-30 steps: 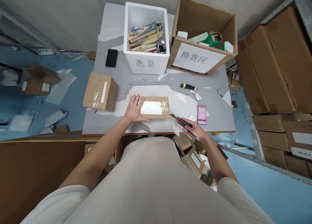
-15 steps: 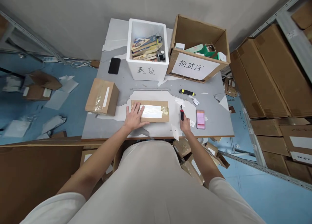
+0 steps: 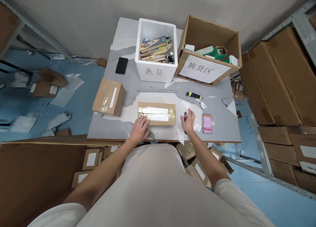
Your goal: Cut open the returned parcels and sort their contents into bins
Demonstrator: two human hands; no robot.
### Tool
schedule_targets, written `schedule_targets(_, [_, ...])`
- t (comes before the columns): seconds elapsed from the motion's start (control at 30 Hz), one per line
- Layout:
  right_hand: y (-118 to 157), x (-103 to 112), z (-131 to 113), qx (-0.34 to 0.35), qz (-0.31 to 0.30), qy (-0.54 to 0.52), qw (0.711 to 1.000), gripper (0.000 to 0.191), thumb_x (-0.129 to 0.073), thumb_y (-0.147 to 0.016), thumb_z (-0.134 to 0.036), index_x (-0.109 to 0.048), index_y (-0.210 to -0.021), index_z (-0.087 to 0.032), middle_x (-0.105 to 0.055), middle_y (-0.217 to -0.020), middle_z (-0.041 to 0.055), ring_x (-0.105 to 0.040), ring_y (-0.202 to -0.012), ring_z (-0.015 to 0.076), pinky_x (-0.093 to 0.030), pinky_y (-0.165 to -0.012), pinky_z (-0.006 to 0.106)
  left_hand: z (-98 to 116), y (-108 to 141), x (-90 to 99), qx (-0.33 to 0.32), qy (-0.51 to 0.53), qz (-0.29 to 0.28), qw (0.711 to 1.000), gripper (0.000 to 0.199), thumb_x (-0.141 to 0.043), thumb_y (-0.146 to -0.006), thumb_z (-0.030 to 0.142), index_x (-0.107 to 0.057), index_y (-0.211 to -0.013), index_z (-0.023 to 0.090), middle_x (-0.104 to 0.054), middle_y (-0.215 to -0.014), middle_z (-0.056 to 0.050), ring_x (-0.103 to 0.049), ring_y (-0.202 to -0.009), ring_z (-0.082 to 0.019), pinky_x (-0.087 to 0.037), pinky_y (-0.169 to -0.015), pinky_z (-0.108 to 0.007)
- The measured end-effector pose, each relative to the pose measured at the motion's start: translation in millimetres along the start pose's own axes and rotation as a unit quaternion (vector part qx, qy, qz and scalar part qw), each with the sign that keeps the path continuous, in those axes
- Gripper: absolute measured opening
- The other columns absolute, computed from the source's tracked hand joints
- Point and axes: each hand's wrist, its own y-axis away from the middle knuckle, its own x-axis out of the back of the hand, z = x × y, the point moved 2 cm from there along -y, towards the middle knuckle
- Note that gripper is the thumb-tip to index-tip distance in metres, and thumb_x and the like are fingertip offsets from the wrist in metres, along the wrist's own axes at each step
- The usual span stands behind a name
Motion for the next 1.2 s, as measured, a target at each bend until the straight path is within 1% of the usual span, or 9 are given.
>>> schedule_targets(0.1, [-26,10,-57,0.232,-0.112,0.034,0.966,0.075,-0.053,-0.084,-0.054,-0.03,-0.147,-0.019,-0.027,-0.15,0.0157,-0.024,-0.137,0.033,-0.023,-0.111,0.048,-2,-2,-2.9,0.004,0.009,0.002,1.0,0.053,-0.053,-0.082,0.031,-0.049,-0.133,0.016,-0.046,-0.14,-0.019,-0.034,-0.136,-0.035,-0.028,-0.111,-0.055])
schedule_targets(0.2, [-45,9,-91,0.315,-0.198,0.083,0.924,0.06,-0.056,-0.086,-0.046,-0.043,-0.139,-0.021,-0.036,-0.147,0.0158,-0.032,-0.133,0.0348,-0.027,-0.108,0.048,-3,-1,-5.0,0.001,0.012,-0.001,1.0,0.054,-0.052,-0.082,0.03,-0.049,-0.133,0.015,-0.045,-0.141,-0.019,-0.034,-0.137,-0.035,-0.028,-0.111,-0.055])
schedule_targets(0.43, [-121,8,-95,0.143,-0.208,0.007,0.968,0.039,-0.05,-0.089,-0.049,-0.061,-0.112,-0.018,-0.066,-0.09,0.0096,-0.059,-0.088,0.0251,-0.045,-0.083,0.038,-2,11,-11.1,0.002,0.027,-0.009,1.0,0.058,-0.053,-0.081,0.027,-0.044,-0.138,0.019,-0.041,-0.145,-0.017,-0.031,-0.139,-0.033,-0.027,-0.111,-0.055])
schedule_targets(0.53, [-137,-2,-100,0.061,-0.161,0.007,0.985,0.047,-0.062,-0.081,-0.044,-0.058,-0.117,-0.015,-0.064,-0.102,0.0112,-0.058,-0.095,0.0248,-0.045,-0.088,0.039,-4,11,-6.8,-0.005,0.031,-0.001,1.0,0.058,-0.054,-0.082,0.029,-0.044,-0.137,0.019,-0.041,-0.145,-0.017,-0.032,-0.138,-0.033,-0.031,-0.11,-0.053])
schedule_targets(0.7, [-93,6,-117,0.217,-0.016,0.068,0.974,0.043,-0.043,-0.092,-0.029,-0.048,-0.132,-0.013,-0.043,-0.138,0.0203,-0.04,-0.127,0.0294,-0.031,-0.103,0.047,-34,-9,22.5,-0.001,0.017,0.003,1.0,0.078,-0.066,-0.074,0.047,-0.038,-0.14,0.019,-0.036,-0.148,-0.018,-0.034,-0.136,-0.033,-0.033,-0.108,-0.049])
schedule_targets(0.83, [-41,16,-127,0.413,-0.227,0.165,0.866,0.057,-0.054,-0.088,-0.045,-0.046,-0.134,-0.014,-0.054,-0.126,0.0186,-0.047,-0.119,0.0301,-0.034,-0.098,0.043,-69,-38,41.8,-0.081,-0.004,-0.075,0.994,0.117,-0.078,-0.055,0.056,-0.023,-0.147,0.011,-0.028,-0.152,-0.021,-0.02,-0.142,-0.037,-0.024,-0.114,-0.047])
schedule_targets(0.93, [-16,17,-127,0.383,-0.266,0.233,0.853,0.064,-0.064,-0.082,-0.044,-0.045,-0.133,-0.012,-0.06,-0.112,0.0172,-0.052,-0.107,0.0296,-0.038,-0.089,0.041,-85,-52,45.7,-0.112,-0.025,-0.129,0.985,0.107,-0.074,-0.063,0.049,-0.022,-0.147,0.01,-0.026,-0.153,-0.021,-0.024,-0.142,-0.033,-0.024,-0.114,-0.045])
schedule_targets(1.07, [19,14,-121,0.362,-0.181,0.257,0.878,0.023,-0.048,-0.092,-0.021,-0.058,-0.112,-0.016,-0.062,-0.102,0.013,-0.055,-0.094,0.0245,-0.04,-0.082,0.036,-87,-57,44.5,-0.101,-0.047,-0.147,0.983,0.095,-0.069,-0.069,0.042,-0.025,-0.147,0.011,-0.026,-0.154,-0.018,-0.027,-0.141,-0.029,-0.022,-0.115,-0.044])
schedule_targets(1.2, [62,4,-102,0.379,-0.173,0.239,0.877,0.033,-0.034,-0.094,-0.01,-0.059,-0.114,-0.018,-0.062,-0.109,0.013,-0.056,-0.101,0.0229,-0.042,-0.086,0.037,-84,-58,45.9,-0.087,-0.063,-0.16,0.981,0.097,-0.068,-0.068,0.042,-0.023,-0.148,0.011,-0.024,-0.155,-0.018,-0.025,-0.142,-0.029,-0.02,-0.116,-0.045])
